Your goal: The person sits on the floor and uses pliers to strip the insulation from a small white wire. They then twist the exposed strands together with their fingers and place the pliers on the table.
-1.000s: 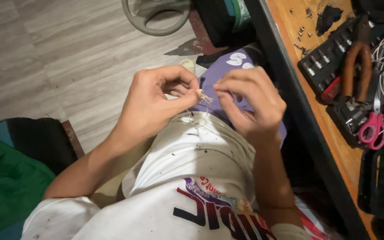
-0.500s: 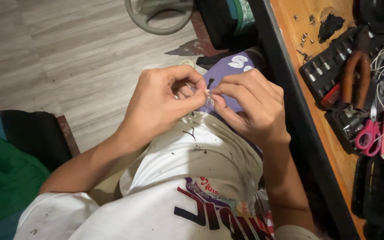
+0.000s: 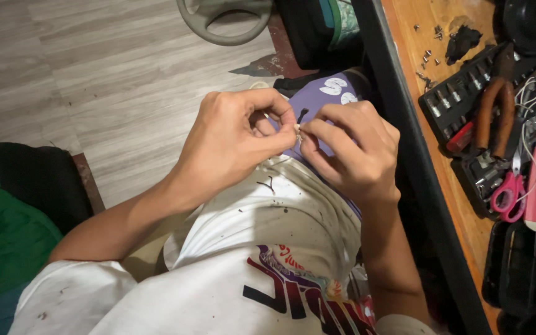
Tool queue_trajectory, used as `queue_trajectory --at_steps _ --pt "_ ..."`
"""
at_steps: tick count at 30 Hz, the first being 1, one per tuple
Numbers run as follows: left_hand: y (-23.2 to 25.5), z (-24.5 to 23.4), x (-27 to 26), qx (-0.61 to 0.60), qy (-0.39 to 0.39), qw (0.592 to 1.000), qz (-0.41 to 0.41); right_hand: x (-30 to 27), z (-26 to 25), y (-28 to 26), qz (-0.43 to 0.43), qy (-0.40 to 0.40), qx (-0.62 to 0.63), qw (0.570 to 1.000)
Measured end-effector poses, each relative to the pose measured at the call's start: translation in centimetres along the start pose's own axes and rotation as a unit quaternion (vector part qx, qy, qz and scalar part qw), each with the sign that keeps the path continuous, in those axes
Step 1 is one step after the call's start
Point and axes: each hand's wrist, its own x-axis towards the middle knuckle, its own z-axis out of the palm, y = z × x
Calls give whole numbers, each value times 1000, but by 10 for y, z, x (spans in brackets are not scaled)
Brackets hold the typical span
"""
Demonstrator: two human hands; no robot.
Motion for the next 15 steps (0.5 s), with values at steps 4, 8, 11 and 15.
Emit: queue_trajectory --at_steps 4,8,11,15 --pt "-1 1 0 5 5 1000 16 -1 1 -1 -31 2 -55 998" --pt "-2 2 0 17 17 999 37 0 3 -2 -39 8 -73 997" --pt "-2 2 -1 24 26 998 42 -1 7 -5 -14 26 -54 998" --pt "-5 3 -2 60 50 989 128 0 17 -11 28 71 -19 997"
